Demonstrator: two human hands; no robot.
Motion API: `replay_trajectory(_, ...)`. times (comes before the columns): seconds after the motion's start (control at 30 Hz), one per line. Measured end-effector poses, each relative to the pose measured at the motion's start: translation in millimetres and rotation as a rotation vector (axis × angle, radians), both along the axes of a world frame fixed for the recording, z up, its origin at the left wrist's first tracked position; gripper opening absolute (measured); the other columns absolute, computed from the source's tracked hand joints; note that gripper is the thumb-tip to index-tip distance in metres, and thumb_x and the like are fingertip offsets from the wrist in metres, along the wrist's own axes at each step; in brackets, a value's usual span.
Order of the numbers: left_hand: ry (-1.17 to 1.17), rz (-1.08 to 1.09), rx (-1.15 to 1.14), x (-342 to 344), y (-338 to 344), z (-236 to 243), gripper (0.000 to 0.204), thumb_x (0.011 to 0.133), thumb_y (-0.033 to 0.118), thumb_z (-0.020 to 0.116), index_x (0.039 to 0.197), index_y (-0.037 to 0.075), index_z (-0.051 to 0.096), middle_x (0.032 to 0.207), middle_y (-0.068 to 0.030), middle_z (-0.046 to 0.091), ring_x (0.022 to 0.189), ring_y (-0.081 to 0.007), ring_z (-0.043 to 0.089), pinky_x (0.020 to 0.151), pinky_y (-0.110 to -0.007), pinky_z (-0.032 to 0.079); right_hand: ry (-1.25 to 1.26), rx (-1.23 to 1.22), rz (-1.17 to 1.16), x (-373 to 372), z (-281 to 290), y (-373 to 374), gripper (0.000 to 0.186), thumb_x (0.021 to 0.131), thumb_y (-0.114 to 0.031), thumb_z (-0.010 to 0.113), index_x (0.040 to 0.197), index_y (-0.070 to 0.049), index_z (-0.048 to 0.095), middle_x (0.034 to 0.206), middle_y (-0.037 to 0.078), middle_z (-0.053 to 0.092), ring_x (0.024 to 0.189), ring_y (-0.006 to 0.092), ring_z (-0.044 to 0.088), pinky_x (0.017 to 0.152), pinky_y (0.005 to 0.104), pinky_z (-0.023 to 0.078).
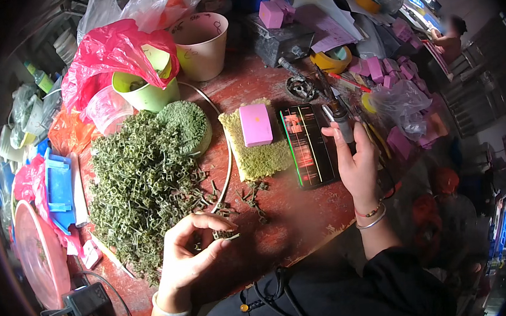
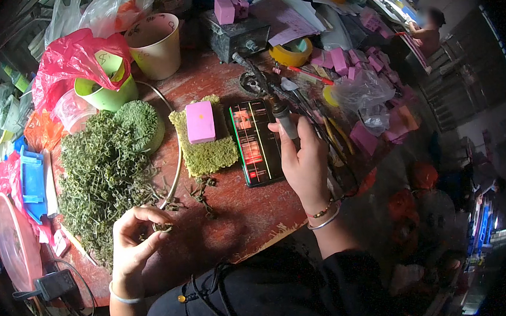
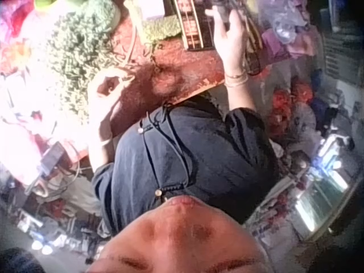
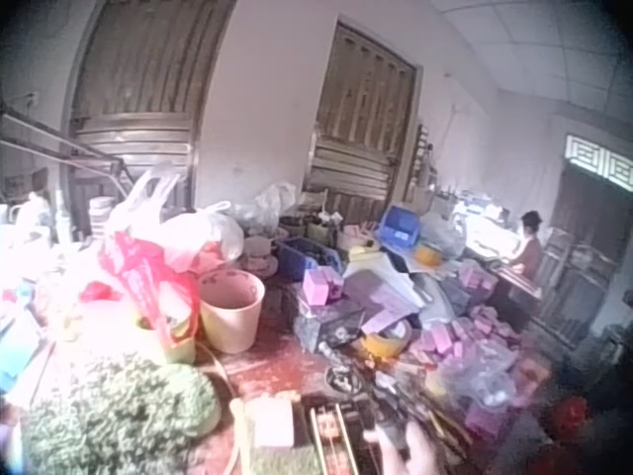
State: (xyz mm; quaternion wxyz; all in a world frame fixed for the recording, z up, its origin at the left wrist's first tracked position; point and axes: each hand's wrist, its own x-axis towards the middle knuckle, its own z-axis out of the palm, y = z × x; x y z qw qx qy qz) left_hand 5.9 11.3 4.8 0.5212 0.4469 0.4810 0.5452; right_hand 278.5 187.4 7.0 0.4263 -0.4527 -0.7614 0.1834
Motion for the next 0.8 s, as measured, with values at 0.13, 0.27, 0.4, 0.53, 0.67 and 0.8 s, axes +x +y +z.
replay_trajectory(0.13, 0.023, 0.002, -0.061, -2, -1, -1, 0.018, 0.083, -0.003, 0.071, 0.099, 0.000, 0.066, 0.101, -0.0112, 0.071, 0.097, -0.0177, 0.066, 0.089, -0.030, 0.050, 0.002, 0.036, -0.017, 7, -5, -5, 0.010, 0.098, -0.005, 0.057, 0.106, 0.000, 0.062, 0.097, 0.012, 0.074, 0.080, 0.0250, 0.072, 0.068, 0.0336, 0.052)
replay_trajectory(0.27, -0.005, -0.001, -0.022, -1, -1, -4, 0.018, 0.082, -0.003, 0.072, 0.100, 0.000, 0.066, 0.101, -0.0112, 0.071, 0.098, -0.0179, 0.066, 0.089, -0.030, 0.050, 0.008, -0.011, -0.028, 12, -6, -15, 0.009, 0.098, -0.007, 0.060, 0.104, 0.000, 0.062, 0.095, 0.011, 0.075, 0.082, 0.0243, 0.072, 0.071, 0.0325, 0.052)
replay_trajectory(0.4, -0.017, -0.003, -0.017, 1, 1, 0, 0.018, 0.083, -0.003, 0.072, 0.099, 0.000, 0.066, 0.101, -0.0113, 0.071, 0.098, -0.0183, 0.066, 0.090, -0.031, 0.050, 0.005, -0.024, -0.030, 11, -6, -21, 0.009, 0.097, -0.007, 0.060, 0.103, 0.000, 0.062, 0.093, 0.011, 0.075, 0.084, 0.0244, 0.072, 0.072, 0.0328, 0.052)
replay_trajectory(0.53, -0.017, -0.004, -0.032, 0, 0, -3, 0.018, 0.083, -0.003, 0.072, 0.099, 0.000, 0.066, 0.101, -0.0116, 0.071, 0.099, -0.0189, 0.066, 0.091, -0.032, 0.050, 0.008, -0.028, -0.044, 9, -8, -20, 0.009, 0.097, -0.007, 0.061, 0.102, 0.000, 0.062, 0.093, 0.011, 0.075, 0.085, 0.0254, 0.073, 0.072, 0.0339, 0.053)
replay_trajectory(0.67, -0.042, 0.002, -0.027, 2, 0, -2, 0.018, 0.083, -0.004, 0.072, 0.099, 0.000, 0.066, 0.101, -0.0116, 0.071, 0.099, -0.0192, 0.067, 0.092, -0.033, 0.050, -0.028, -0.034, -0.033, 5, -12, -15, 0.012, 0.098, -0.011, 0.060, 0.102, 0.000, 0.062, 0.095, 0.013, 0.074, 0.085, 0.0295, 0.072, 0.070, 0.0361, 0.053)
replay_trajectory(0.8, -0.031, -0.006, -0.033, -1, -2, -3, 0.018, 0.083, -0.005, 0.071, 0.100, 0.000, 0.066, 0.102, -0.0119, 0.071, 0.100, -0.0195, 0.067, 0.093, -0.033, 0.050, -0.097, -0.107, -0.012, 2, -18, -11, 0.017, 0.100, -0.012, 0.058, 0.109, 0.003, 0.063, 0.099, 0.013, 0.075, 0.089, 0.0244, 0.072, 0.079, 0.0334, 0.053)
